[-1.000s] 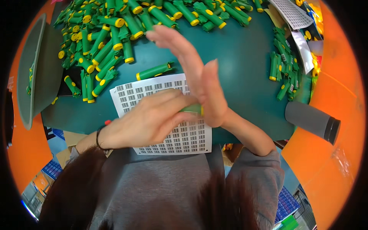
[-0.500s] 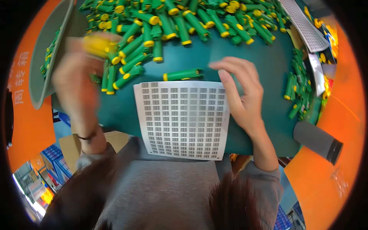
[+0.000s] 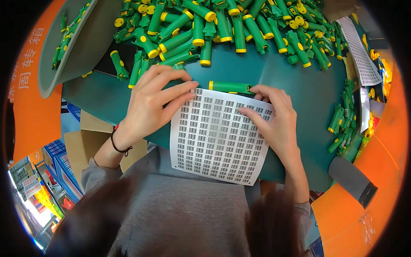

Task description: Applying small barcode stickers from a sheet onto green and yellow cylindrical components.

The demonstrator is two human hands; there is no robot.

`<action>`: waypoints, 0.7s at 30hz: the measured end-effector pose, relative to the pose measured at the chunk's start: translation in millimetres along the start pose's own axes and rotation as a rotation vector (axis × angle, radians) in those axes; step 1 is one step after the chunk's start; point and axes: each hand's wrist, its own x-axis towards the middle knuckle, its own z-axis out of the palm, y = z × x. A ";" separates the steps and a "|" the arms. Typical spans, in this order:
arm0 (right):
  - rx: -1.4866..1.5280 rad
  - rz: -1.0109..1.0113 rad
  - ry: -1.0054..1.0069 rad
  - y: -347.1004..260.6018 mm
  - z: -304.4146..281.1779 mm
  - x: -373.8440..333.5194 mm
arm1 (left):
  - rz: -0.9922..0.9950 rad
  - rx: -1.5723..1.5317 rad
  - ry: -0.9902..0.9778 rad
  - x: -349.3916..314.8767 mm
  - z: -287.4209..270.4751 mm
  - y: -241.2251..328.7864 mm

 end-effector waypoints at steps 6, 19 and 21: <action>0.066 0.031 0.020 5.0 5.9 -2.3 | 0.120 0.080 0.059 -1.5 9.5 -3.8; -0.346 -0.503 -0.090 -29.2 -6.1 51.5 | -0.029 -0.334 0.074 11.1 1.7 -1.2; -0.348 -0.442 -0.254 -31.0 -8.4 63.1 | -0.109 -0.453 0.060 17.4 -1.8 2.3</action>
